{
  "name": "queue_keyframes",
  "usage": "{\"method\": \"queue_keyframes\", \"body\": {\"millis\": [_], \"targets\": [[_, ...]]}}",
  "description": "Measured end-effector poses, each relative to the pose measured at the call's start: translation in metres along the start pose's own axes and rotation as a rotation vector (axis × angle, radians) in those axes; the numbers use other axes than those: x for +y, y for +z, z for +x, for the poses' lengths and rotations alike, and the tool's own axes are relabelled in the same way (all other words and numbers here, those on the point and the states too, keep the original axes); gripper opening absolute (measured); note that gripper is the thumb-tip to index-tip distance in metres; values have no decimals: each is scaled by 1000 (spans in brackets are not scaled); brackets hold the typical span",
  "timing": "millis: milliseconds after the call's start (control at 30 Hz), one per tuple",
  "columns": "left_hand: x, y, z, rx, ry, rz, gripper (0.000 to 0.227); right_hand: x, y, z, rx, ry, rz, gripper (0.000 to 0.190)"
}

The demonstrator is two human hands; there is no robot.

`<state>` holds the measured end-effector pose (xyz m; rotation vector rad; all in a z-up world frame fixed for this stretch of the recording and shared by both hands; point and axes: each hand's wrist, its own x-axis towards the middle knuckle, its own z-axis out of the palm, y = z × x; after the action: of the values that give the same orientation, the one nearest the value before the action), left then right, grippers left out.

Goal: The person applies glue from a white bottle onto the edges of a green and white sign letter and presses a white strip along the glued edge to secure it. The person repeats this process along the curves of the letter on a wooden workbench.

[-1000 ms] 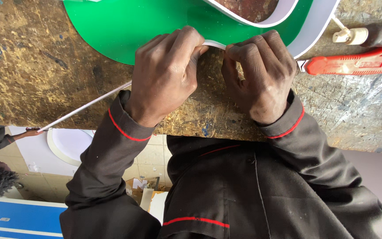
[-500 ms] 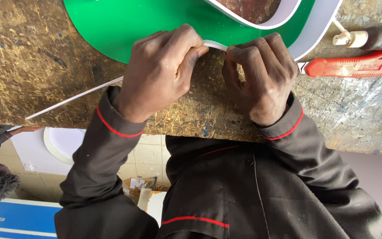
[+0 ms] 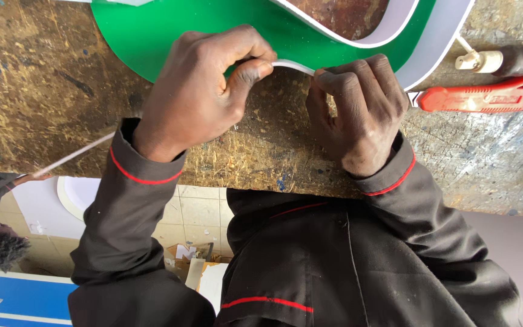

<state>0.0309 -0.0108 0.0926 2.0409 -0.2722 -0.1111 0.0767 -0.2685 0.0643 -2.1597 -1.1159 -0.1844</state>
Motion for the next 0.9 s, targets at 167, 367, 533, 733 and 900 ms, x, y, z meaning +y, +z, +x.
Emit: {"method": "queue_keyframes", "body": {"millis": [167, 367, 533, 733, 900], "targets": [[2, 7, -4, 45, -8, 21, 17, 1, 2, -1, 11, -1, -20, 19], [4, 8, -6, 80, -22, -21, 19, 0, 1, 0, -4, -5, -16, 18], [1, 7, -5, 53, -4, 8, 18, 1, 3, -1, -1, -2, -19, 20], [-3, 6, -5, 42, 28, 11, 26, 1, 3, -1, 0, -4, -19, 20], [-3, 6, -6, 46, 18, -14, 20, 0, 3, -1, 1, -3, -30, 20]]}}
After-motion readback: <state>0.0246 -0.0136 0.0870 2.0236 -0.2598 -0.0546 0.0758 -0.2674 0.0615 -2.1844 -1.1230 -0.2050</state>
